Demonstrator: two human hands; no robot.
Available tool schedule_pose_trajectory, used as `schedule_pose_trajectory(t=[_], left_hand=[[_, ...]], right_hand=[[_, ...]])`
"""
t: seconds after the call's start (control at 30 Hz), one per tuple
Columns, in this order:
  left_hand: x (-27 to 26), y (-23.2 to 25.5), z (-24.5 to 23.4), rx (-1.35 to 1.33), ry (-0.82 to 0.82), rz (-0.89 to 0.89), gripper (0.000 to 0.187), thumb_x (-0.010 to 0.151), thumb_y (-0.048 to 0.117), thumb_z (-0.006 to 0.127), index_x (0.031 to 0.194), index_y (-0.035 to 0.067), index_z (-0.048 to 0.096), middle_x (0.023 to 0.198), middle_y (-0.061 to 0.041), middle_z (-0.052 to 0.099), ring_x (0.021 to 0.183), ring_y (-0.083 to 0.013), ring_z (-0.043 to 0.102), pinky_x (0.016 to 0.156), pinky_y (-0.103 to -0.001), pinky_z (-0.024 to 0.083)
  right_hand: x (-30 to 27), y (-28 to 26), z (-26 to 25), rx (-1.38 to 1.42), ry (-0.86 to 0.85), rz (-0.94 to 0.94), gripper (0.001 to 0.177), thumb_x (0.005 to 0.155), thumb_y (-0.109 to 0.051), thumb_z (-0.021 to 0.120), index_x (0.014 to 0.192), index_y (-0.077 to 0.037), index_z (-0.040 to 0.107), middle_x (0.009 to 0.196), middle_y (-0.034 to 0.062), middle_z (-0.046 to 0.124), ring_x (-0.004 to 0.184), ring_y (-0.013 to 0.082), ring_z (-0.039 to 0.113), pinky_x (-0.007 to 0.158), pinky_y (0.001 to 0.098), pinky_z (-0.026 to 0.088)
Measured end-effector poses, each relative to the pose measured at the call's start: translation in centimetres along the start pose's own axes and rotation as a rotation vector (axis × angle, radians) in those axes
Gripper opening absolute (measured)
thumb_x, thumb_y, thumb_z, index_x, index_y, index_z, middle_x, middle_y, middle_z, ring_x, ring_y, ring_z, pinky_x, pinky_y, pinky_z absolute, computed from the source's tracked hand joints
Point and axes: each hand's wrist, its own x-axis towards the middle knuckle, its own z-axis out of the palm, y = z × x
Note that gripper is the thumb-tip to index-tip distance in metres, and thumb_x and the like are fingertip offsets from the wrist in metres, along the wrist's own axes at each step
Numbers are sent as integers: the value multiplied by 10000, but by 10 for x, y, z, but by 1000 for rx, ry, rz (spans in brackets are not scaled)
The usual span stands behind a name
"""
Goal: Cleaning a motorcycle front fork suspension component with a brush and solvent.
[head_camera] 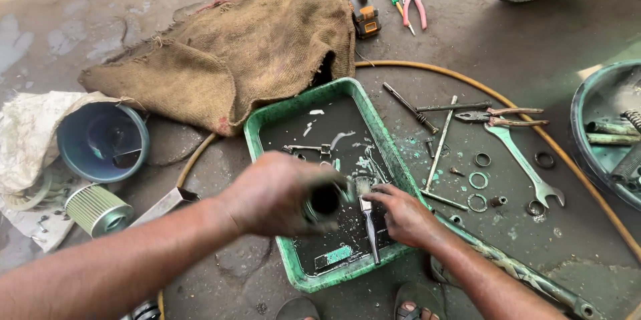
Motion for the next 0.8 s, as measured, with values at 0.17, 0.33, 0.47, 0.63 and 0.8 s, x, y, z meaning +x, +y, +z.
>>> schedule_pose_trajectory(t=[0.17, 0.33, 0.47, 0.63, 0.8], left_hand=[[0, 22, 17, 60, -15, 181, 553, 712, 331, 832, 1224, 201, 668, 791, -60, 732, 740, -291, 738, 605, -455, 578], [10, 42, 13, 22, 61, 213, 482, 800, 399, 823, 1197, 184, 656, 745, -81, 706, 686, -300, 728, 563, -463, 567], [18, 57, 6, 80, -50, 215, 453, 744, 411, 813, 1029, 132, 597, 682, -99, 678, 647, -333, 706, 534, -496, 546], [19, 64, 8, 103, -7, 245, 438, 765, 370, 803, 1020, 100, 571, 647, -110, 650, 617, -345, 691, 526, -509, 533], [10, 58, 15, 14, 187, 333, 416, 790, 338, 801, 1049, 117, 563, 746, -88, 663, 765, -308, 724, 649, -459, 583]], right_hand=[[-11, 2, -7, 115, 71, 16, 558, 793, 8, 700, 1322, -160, 637, 1355, 87, 598, 1246, 285, 615, 1074, 375, 499], [-8, 0, -9, 221, 139, 20, 502, 767, -46, 790, 1250, -109, 668, 1243, 94, 671, 1167, 268, 666, 1014, 369, 529], [11, 28, 26, 704, 116, 81, 473, 767, -72, 763, 1230, -51, 667, 1163, 100, 727, 1065, 212, 711, 929, 334, 571], [32, 47, 61, 1437, 29, 401, 275, 943, -227, 664, 1097, -7, 723, 1009, 120, 734, 862, 182, 703, 765, 314, 593], [18, -31, -9, 1738, -133, 714, 353, 956, -420, 628, 840, -94, 702, 742, 61, 705, 631, 191, 654, 608, 328, 540]])
